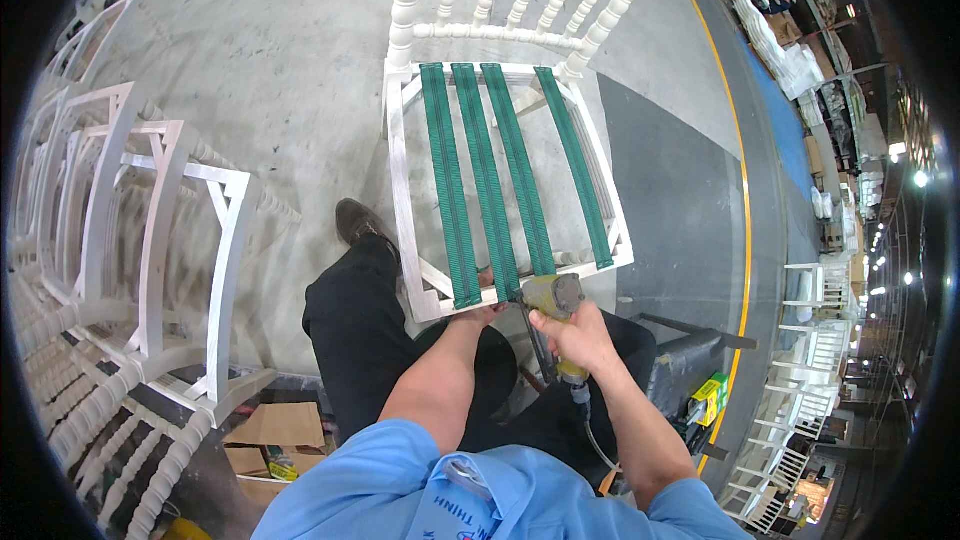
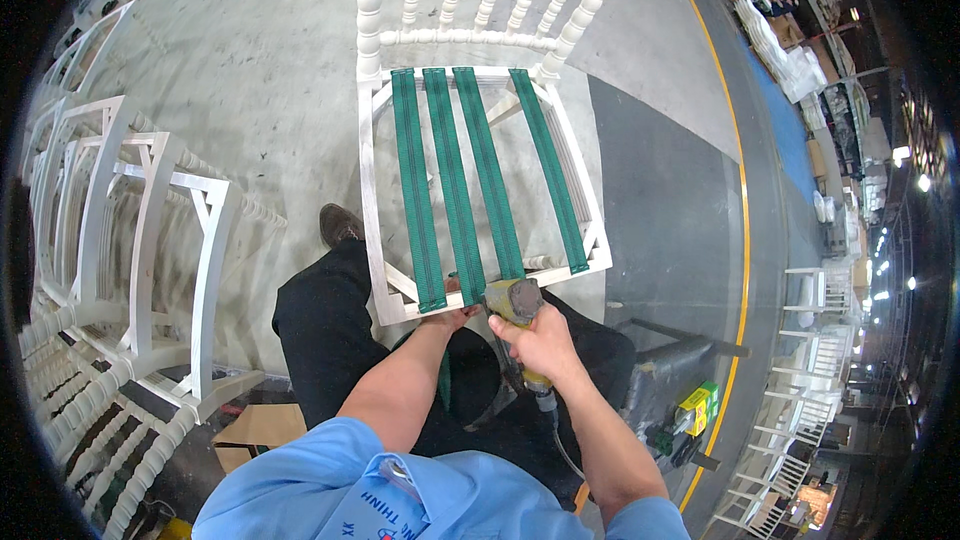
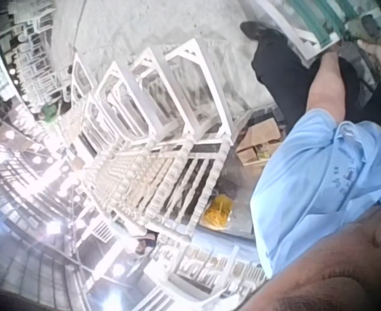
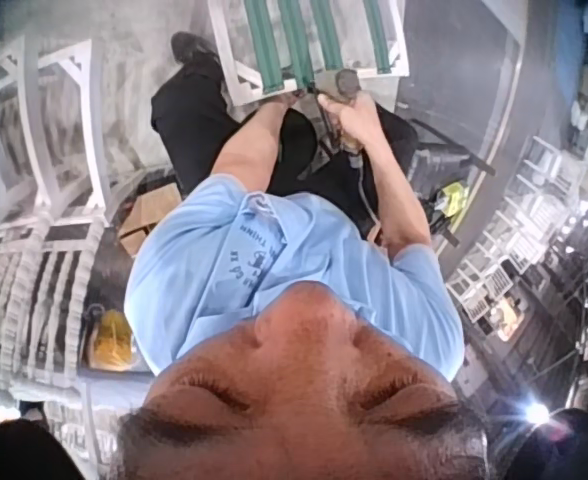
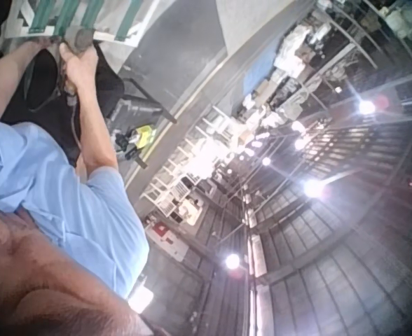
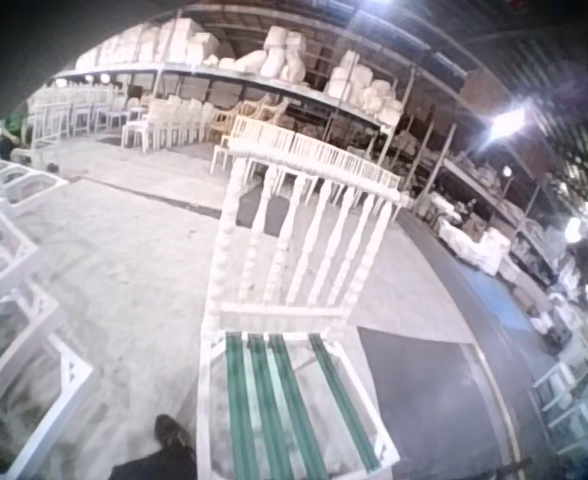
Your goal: The person attaches green webbing strips to a white wooden chair frame. They position each strip across the seat frame, secure it with a staple gun, and trim excess material with scissors. The process is repeated for multiple parallel strips.
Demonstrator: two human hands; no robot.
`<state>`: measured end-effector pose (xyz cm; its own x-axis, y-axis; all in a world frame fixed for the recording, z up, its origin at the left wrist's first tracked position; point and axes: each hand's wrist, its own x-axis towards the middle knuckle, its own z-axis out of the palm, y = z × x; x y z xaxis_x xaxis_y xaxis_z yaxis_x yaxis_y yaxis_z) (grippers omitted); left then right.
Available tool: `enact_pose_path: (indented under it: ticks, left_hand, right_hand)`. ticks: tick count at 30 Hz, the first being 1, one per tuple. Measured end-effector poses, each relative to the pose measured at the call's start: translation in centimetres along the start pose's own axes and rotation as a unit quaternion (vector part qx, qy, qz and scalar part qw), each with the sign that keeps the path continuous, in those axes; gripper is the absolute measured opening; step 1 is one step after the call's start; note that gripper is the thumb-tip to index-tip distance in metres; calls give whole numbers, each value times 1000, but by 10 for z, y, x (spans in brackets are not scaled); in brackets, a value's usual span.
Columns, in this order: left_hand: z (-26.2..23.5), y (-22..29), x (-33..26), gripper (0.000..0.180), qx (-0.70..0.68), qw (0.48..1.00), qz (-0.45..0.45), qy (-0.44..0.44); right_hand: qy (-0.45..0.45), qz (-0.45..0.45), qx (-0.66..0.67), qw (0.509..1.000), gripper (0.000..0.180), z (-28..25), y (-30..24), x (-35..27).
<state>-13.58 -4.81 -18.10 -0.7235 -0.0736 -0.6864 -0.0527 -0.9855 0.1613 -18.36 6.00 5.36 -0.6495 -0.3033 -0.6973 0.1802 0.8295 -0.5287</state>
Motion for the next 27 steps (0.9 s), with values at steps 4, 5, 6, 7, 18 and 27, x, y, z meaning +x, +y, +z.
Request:
enact_pose_path:
  ticks: [4,5,6,7,18,27]
  left_hand:
    - [-8,-1,2,33,-11,999,19,-28]
    - [-7,-1,4,33,-12,999,18,-28]
    - [-7,-2,6,33,-13,999,16,-28]
    - [-8,-4,6,32,-11,1000,12,-26]
    - [-20,-12,12,32,35,998,-39,-23]
    - [-4,-20,-35,42,469,860,-184,76]
  right_hand:
    - [-2,-34,23,999,37,11,1,-3]
    - [1,-41,25,999,37,14,2,-1]
    - [4,-49,27,998,36,15,2,-1]
    - [2,-42,19,999,36,15,3,-1]
    - [-5,-39,41,998,34,19,13,-13]
    - [63,-115,213,968,25,-35,51,-62]
